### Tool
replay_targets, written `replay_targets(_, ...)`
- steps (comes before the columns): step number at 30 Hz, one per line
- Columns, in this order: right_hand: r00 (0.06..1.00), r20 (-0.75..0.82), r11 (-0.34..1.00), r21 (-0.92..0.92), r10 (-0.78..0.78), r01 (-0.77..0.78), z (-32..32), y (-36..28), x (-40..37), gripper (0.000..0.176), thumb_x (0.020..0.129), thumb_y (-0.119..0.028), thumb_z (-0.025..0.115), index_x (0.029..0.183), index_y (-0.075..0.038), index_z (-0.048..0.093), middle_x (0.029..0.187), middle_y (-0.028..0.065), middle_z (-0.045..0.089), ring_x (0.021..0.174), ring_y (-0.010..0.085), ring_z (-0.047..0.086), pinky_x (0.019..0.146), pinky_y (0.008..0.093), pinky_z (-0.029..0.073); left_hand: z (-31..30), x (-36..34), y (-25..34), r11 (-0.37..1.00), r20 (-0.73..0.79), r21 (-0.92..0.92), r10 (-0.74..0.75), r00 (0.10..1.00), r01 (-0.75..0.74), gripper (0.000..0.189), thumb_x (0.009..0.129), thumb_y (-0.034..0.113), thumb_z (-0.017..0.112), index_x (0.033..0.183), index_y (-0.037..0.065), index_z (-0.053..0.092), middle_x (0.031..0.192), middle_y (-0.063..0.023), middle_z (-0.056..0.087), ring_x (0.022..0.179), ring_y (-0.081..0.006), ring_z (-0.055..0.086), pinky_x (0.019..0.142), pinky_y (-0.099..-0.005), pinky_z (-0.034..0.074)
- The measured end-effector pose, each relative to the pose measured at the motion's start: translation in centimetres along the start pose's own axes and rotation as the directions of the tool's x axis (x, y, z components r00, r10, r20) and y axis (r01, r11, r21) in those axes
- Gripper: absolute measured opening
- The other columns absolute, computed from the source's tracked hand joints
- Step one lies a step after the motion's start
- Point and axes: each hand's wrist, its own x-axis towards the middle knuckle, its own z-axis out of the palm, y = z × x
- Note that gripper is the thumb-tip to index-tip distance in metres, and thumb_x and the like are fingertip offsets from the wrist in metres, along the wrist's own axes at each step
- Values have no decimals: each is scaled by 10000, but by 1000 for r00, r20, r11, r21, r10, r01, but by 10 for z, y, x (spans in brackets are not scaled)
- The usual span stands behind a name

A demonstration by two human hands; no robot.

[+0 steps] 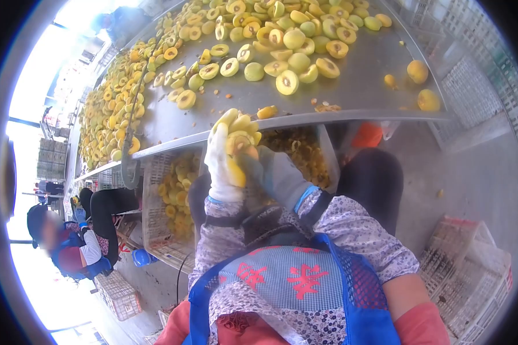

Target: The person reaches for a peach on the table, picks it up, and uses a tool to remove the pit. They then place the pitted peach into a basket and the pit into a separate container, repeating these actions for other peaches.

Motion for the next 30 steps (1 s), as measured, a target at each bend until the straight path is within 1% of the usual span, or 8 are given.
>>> replay_targets(2,1000,-14,998,68,0,1,1,2,1,688,920,-654,472,1127,-23,650,951,275,689,949,422,680,834,459,521,5,-2,0,929,4,-337,-158,987,150,340,1044,224,452,1274,4,571,1186,-136,633,1054,-222,649,906,-326,534)
replay_targets(9,998,18,987,-153,54,-51,-6,2,0,685,917,-657,465,1135,-32,641,940,278,683,936,434,667,849,477,508,-1,2,-3,988,1,-102,-117,993,116,349,995,123,487,1298,-42,542,1180,-159,628,938,-227,672,818,-324,574)
replay_targets(12,1000,1,985,-175,-12,12,-7,2,0,658,927,-641,463,1132,-41,639,929,280,678,916,441,664,835,483,512,-2,4,0,950,46,-245,-187,981,192,378,1029,222,450,1295,-29,546,1169,-169,635,959,-263,678,817,-361,585)
replay_targets(14,999,-4,954,-296,-35,33,-11,4,1,624,937,-614,465,1119,-43,640,930,267,680,892,436,668,816,485,520,0,5,8,769,91,-479,-436,896,423,382,1037,243,441,1288,-23,551,1149,-173,647,968,-274,682,808,-364,588)
replay_targets(24,981,89,967,-172,-175,188,-2,28,6,498,961,-498,527,1105,-35,639,925,242,691,867,402,684,771,450,534,-7,7,14,789,153,-433,-412,898,436,277,1005,175,508,1182,-3,625,1061,-169,690,854,-253,711,718,-309,586)
replay_targets(26,991,89,978,190,-103,85,8,29,3,504,963,-496,550,1093,-19,647,894,215,699,838,322,708,759,398,532,-7,6,13,813,165,-381,-409,897,441,344,1030,231,466,1232,-20,587,1078,-199,674,902,-282,696,715,-345,598)
replay_targets(29,989,111,936,347,-99,55,17,23,-3,373,1034,-366,522,1109,-19,639,914,6,669,818,82,580,751,273,503,-7,4,7,770,148,-467,-417,897,435,263,1014,144,478,1163,-13,627,1049,-158,694,818,-225,702,699,-296,572)
replay_targets(30,989,111,935,349,-100,56,17,19,-4,373,1034,-366,522,1109,-19,639,914,6,669,818,82,580,751,273,503,-4,3,4,771,148,-465,-416,897,435,263,1014,144,478,1163,-13,627,1049,-158,694,818,-225,702,699,-296,572)
